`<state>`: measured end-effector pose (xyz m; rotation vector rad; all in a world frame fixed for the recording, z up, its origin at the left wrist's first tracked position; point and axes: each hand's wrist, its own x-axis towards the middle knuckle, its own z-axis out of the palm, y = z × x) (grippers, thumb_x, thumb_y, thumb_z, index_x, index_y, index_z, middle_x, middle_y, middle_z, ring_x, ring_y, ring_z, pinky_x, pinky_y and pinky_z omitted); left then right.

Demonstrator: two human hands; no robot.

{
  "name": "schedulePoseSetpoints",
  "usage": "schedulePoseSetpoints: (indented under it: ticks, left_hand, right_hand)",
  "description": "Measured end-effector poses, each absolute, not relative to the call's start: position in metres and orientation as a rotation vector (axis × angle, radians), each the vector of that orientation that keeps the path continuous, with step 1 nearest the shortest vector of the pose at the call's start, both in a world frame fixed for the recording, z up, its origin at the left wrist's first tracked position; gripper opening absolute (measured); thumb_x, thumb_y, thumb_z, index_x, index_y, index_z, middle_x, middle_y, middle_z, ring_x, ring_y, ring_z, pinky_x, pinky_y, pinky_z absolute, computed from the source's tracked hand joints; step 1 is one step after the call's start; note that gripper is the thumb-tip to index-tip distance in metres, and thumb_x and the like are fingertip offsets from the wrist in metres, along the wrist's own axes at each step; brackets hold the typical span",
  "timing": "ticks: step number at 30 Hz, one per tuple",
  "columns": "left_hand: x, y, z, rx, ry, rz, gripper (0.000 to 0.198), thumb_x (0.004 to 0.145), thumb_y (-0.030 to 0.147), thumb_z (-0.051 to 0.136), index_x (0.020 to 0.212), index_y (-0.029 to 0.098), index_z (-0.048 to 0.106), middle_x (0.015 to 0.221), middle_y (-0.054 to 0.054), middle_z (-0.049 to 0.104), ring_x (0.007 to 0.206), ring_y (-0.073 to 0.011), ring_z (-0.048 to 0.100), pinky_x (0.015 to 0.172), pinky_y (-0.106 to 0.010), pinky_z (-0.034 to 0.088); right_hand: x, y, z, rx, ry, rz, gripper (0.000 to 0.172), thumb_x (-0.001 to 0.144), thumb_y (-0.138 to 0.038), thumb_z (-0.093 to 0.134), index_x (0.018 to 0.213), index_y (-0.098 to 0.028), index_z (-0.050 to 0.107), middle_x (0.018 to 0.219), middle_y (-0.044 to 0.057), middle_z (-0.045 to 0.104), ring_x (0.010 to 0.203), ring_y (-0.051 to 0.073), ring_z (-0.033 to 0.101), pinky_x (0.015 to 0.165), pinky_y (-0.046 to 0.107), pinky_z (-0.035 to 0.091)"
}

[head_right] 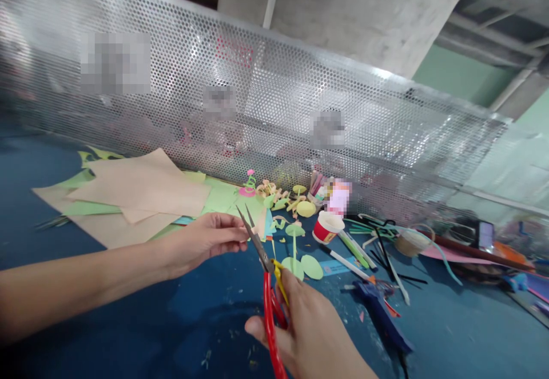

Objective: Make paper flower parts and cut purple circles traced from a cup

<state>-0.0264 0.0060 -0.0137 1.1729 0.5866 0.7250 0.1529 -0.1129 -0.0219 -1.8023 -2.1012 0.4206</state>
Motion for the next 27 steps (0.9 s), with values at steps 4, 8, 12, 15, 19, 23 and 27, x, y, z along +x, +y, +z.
schedulePoseSetpoints:
  ticks: [4,8,12,15,19,23,27]
  left_hand:
    - [-0.026,0.007,-0.015,1.168,0.579,0.728,0.01,0.068,0.021,0.07,0.074,0.014,0.066,0.073,0.0,0.064,0.069,-0.0099,0.059,0.072,-0.024,0.044]
    - [-0.026,0.008,-0.016,1.185,0.592,0.715,0.012,0.069,0.023,0.07,0.076,0.013,0.067,0.072,-0.001,0.063,0.068,-0.0092,0.058,0.071,-0.022,0.044]
    - [-0.025,0.01,-0.02,1.187,0.623,0.701,0.016,0.068,0.026,0.072,0.074,0.013,0.067,0.069,-0.001,0.062,0.067,-0.0091,0.056,0.07,-0.022,0.044]
    - [-0.024,0.012,-0.028,1.189,0.651,0.693,0.019,0.067,0.028,0.072,0.075,0.012,0.067,0.07,-0.002,0.063,0.069,-0.01,0.056,0.073,-0.024,0.044]
    - [-0.02,0.014,-0.042,1.189,0.674,0.687,0.02,0.066,0.028,0.073,0.075,0.012,0.066,0.07,-0.002,0.062,0.068,-0.0104,0.056,0.075,-0.026,0.044]
    - [-0.017,0.013,-0.054,1.212,0.656,0.609,0.022,0.066,0.032,0.073,0.075,0.014,0.066,0.068,-0.001,0.062,0.065,-0.0097,0.056,0.072,-0.025,0.044]
    - [-0.014,0.007,-0.057,1.264,0.579,0.484,0.024,0.066,0.033,0.073,0.08,0.015,0.067,0.07,-0.001,0.063,0.063,-0.0096,0.056,0.066,-0.023,0.044]
  right_hand:
    - [0.152,-0.112,-0.021,-1.836,-2.063,0.494,0.039,0.077,-0.052,0.053,0.097,-0.018,0.054,0.083,0.008,0.064,0.071,0.021,0.057,0.066,0.031,0.045]
    - [0.152,-0.111,-0.024,-1.927,-2.023,0.515,0.037,0.076,-0.052,0.052,0.088,-0.017,0.053,0.075,0.005,0.062,0.064,0.018,0.052,0.061,0.03,0.042]
    - [0.156,-0.109,-0.023,-1.927,-1.984,0.449,0.04,0.081,-0.057,0.042,0.071,-0.018,0.048,0.061,0.001,0.054,0.055,0.014,0.045,0.051,0.025,0.037]
    - [0.171,-0.103,-0.019,-1.989,-1.915,0.383,0.042,0.085,-0.056,0.034,0.065,-0.021,0.044,0.055,-0.001,0.05,0.05,0.013,0.046,0.05,0.025,0.037]
    - [0.214,-0.091,-0.024,-2.256,-1.868,0.24,0.041,0.085,-0.055,0.036,0.067,-0.021,0.05,0.063,0.005,0.061,0.063,0.022,0.06,0.065,0.034,0.043]
    - [0.26,-0.089,-0.037,-2.548,-1.889,0.096,0.042,0.083,-0.051,0.04,0.056,-0.021,0.053,0.059,0.01,0.062,0.059,0.026,0.061,0.059,0.036,0.042]
    - [0.27,-0.094,-0.037,-2.531,-1.914,0.009,0.035,0.08,-0.043,0.048,0.053,-0.02,0.054,0.057,0.008,0.062,0.058,0.026,0.06,0.056,0.035,0.042]
